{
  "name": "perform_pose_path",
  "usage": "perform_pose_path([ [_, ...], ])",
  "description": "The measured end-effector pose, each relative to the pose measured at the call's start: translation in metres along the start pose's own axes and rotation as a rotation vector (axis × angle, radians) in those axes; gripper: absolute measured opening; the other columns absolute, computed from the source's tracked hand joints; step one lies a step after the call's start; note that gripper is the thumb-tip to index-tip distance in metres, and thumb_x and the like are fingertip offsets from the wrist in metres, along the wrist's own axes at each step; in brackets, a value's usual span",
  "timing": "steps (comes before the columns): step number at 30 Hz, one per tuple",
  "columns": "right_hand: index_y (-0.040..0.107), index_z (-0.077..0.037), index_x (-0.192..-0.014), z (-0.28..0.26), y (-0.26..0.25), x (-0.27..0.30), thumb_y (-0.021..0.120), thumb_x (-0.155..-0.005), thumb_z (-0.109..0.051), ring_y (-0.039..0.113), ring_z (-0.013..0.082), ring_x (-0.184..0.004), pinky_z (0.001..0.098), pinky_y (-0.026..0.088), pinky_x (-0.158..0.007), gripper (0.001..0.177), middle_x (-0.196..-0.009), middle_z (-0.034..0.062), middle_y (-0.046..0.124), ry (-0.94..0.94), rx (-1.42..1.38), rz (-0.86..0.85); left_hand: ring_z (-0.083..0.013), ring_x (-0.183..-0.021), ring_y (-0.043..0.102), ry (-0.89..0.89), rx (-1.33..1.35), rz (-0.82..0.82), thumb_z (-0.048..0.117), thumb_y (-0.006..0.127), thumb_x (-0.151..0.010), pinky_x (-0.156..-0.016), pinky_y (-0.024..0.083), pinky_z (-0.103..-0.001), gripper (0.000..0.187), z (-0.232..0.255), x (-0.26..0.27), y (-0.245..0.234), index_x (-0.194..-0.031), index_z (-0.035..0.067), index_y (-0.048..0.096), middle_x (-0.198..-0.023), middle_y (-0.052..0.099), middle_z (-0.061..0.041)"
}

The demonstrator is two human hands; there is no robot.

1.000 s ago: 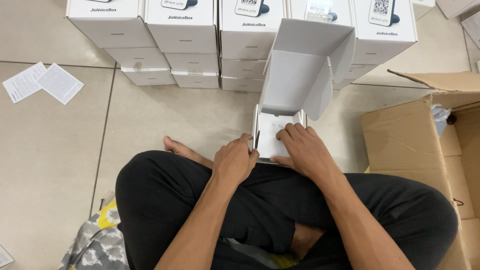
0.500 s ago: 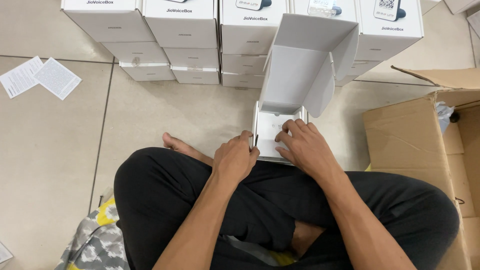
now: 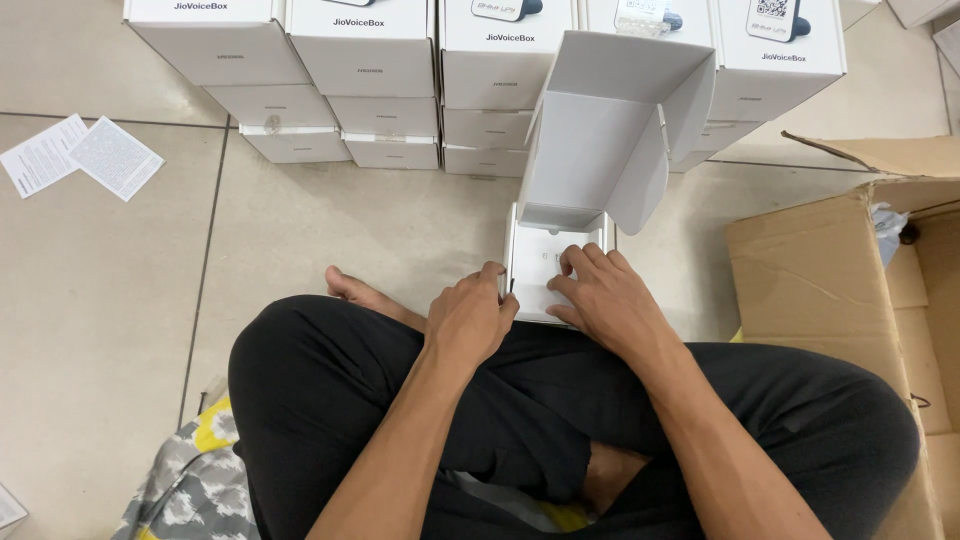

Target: The person packs electronic voice boxes and cables into retail boxes while sitting on the floor.

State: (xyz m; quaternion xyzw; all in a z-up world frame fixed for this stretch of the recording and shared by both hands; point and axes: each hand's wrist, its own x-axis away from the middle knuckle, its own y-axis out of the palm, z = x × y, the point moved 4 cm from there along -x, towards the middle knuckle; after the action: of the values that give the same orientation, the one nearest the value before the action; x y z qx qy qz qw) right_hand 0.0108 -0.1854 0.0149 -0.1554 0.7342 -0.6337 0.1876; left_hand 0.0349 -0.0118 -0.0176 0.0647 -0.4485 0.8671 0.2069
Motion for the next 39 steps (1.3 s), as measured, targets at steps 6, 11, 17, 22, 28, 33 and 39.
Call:
perform_pose_path([
  [6, 0.067, -0.008, -0.103, -0.001, -0.010, -0.005, 0.083, -0.071, -0.041, 0.057, 0.0251, -0.102, 0.0385, 0.046, -0.086, 0.049, -0.105, 0.0068, 0.060, 0.037, 0.002, -0.031, -0.0352, -0.086, 0.074, 0.005, -0.008, 0.001, 0.027, 0.064, -0.094, -0.075, 0.059, -0.047, 0.045, 0.002, 0.002, -0.002, -0.131, 0.003, 0.059, -0.099, 0.075, -0.018],
  [11, 0.064, -0.006, -0.112, 0.001, -0.020, -0.004, 0.083, -0.069, -0.042, 0.057, 0.0259, -0.104, 0.0389, 0.046, -0.085, 0.059, -0.112, 0.0078, 0.062, 0.045, 0.093, 0.021, -0.0347, -0.086, 0.074, -0.009, 0.007, -0.013, 0.028, 0.063, -0.094, -0.074, 0.059, -0.047, 0.045, 0.002, 0.002, -0.002, -0.131, 0.003, 0.059, -0.100, 0.075, -0.017],
  [17, 0.063, -0.003, -0.120, 0.000, -0.035, -0.003, 0.080, -0.079, -0.036, 0.058, 0.0252, -0.108, 0.0378, 0.046, -0.086, 0.055, -0.120, 0.0089, 0.065, 0.047, 0.157, 0.153, -0.0362, -0.088, 0.073, -0.002, 0.000, -0.010, 0.028, 0.064, -0.094, -0.075, 0.058, -0.048, 0.044, 0.002, 0.002, -0.002, -0.130, 0.003, 0.059, -0.102, 0.074, -0.019],
  [22, 0.061, -0.001, -0.124, 0.003, -0.031, -0.004, 0.078, -0.083, -0.034, 0.060, 0.0253, -0.110, 0.0366, 0.047, -0.089, 0.055, -0.124, 0.0094, 0.067, 0.039, 0.151, 0.229, -0.0386, -0.089, 0.073, 0.007, -0.012, 0.009, 0.028, 0.064, -0.093, -0.075, 0.057, -0.050, 0.044, 0.001, 0.001, -0.002, -0.129, 0.002, 0.059, -0.104, 0.074, -0.021],
  [28, 0.060, 0.001, -0.122, 0.002, -0.031, -0.009, 0.080, -0.078, -0.034, 0.061, 0.0256, -0.105, 0.0371, 0.047, -0.083, 0.060, -0.128, 0.0105, 0.067, 0.057, 0.144, 0.170, -0.0384, -0.088, 0.073, 0.016, -0.017, 0.018, 0.027, 0.064, -0.094, -0.075, 0.058, -0.049, 0.044, -0.002, 0.000, 0.000, -0.128, 0.000, 0.058, -0.104, 0.073, -0.022],
  [33, 0.063, -0.014, -0.127, 0.000, -0.035, -0.008, 0.079, -0.080, -0.032, 0.060, 0.0264, -0.111, 0.0384, 0.050, -0.093, 0.053, -0.138, 0.0097, 0.063, 0.041, 0.143, 0.237, -0.0392, -0.087, 0.072, 0.018, -0.022, 0.028, 0.027, 0.065, -0.093, -0.074, 0.057, -0.050, 0.044, 0.000, 0.002, -0.005, -0.127, 0.000, 0.059, -0.101, 0.073, -0.021],
  [39, 0.066, -0.016, -0.131, -0.005, -0.051, -0.005, 0.076, -0.077, -0.023, 0.061, 0.0266, -0.105, 0.0393, 0.050, -0.088, 0.055, -0.130, 0.0057, 0.066, 0.027, -0.002, 0.194, -0.0385, -0.084, 0.073, 0.018, -0.038, 0.035, 0.027, 0.065, -0.093, -0.071, 0.058, -0.050, 0.042, -0.003, 0.000, 0.000, -0.124, -0.001, 0.059, -0.099, 0.074, -0.021],
])
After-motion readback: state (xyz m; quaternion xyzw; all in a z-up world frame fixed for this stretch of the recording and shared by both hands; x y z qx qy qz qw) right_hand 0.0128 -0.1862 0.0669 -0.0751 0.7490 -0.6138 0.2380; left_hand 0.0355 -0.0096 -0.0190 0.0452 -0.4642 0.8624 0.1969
